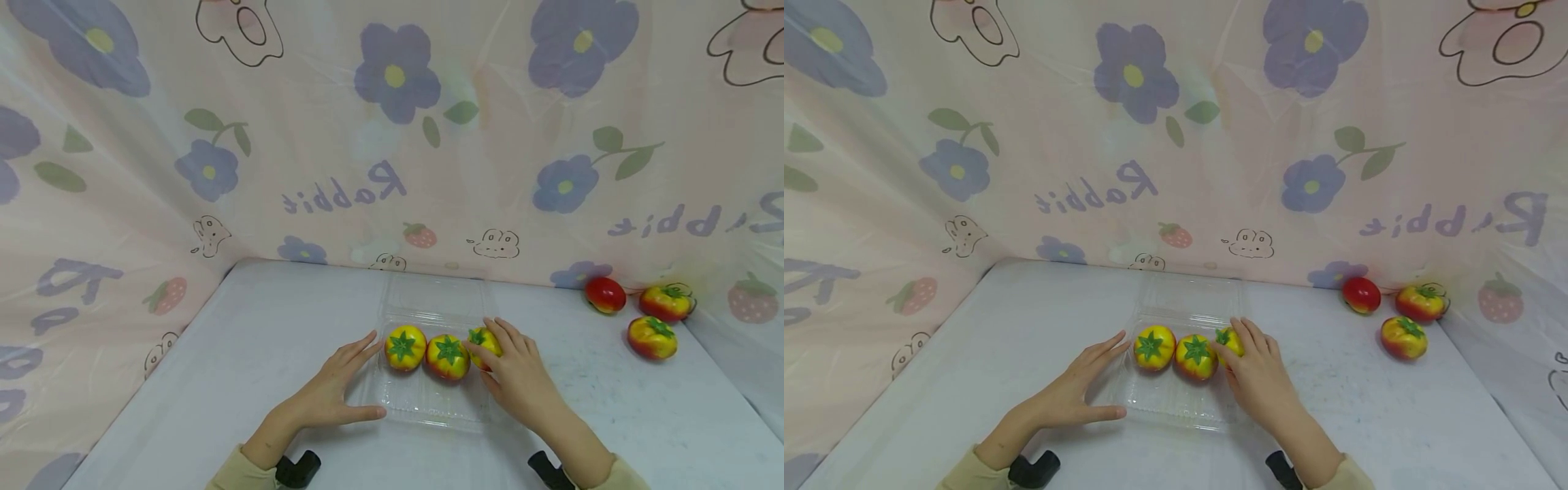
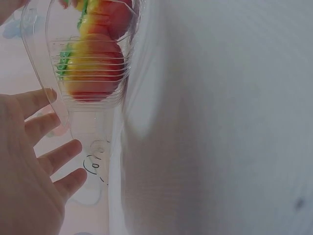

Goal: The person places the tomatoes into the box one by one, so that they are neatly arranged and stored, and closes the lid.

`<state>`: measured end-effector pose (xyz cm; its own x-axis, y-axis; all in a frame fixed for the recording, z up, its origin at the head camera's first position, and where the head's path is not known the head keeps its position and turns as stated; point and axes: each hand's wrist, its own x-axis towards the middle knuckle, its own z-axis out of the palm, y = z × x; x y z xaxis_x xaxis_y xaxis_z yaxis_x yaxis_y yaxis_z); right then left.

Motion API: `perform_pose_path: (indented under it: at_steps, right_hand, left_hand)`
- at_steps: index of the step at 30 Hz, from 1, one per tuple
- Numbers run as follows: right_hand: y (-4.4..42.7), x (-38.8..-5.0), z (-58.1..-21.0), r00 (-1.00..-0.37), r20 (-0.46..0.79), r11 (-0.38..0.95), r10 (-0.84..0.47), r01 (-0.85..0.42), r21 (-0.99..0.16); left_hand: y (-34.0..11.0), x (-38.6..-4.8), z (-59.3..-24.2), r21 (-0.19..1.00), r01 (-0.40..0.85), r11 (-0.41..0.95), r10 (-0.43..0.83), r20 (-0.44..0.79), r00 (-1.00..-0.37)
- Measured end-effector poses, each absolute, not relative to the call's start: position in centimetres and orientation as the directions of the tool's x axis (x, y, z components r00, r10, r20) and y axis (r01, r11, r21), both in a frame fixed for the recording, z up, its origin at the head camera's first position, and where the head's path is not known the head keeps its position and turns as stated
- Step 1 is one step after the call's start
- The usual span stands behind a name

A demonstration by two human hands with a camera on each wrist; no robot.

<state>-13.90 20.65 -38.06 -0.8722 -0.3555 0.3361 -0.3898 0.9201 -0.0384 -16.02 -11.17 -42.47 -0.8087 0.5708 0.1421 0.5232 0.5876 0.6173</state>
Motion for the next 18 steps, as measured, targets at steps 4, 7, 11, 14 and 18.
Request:
perform_pose_path:
  at_steps: [4,7,11,14,18]
  right_hand:
    - [20.7,-13.8,-38.1,-0.876,0.334,0.906,-0.348,-0.406,-0.120]
    - [20.8,-13.7,-38.1,-0.878,0.343,0.890,-0.334,-0.414,-0.192]
    - [21.1,-13.5,-38.1,-0.870,0.379,0.868,-0.316,-0.427,-0.256]
    - [21.4,-13.4,-38.2,-0.854,0.428,0.857,-0.297,-0.436,-0.275]
    - [21.8,-13.2,-38.3,-0.852,0.454,0.848,-0.262,-0.428,-0.314]
  left_hand:
    - [-11.2,-16.0,-42.4,0.622,0.518,0.587,0.568,0.140,-0.811]
    - [-11.2,-15.9,-42.4,0.623,0.516,0.589,0.566,0.137,-0.813]
    - [-11.1,-15.9,-42.4,0.621,0.513,0.592,0.565,0.134,-0.814]
    - [-11.1,-15.9,-42.4,0.622,0.513,0.591,0.566,0.132,-0.814]
    - [-11.2,-15.9,-42.3,0.622,0.515,0.589,0.568,0.134,-0.812]
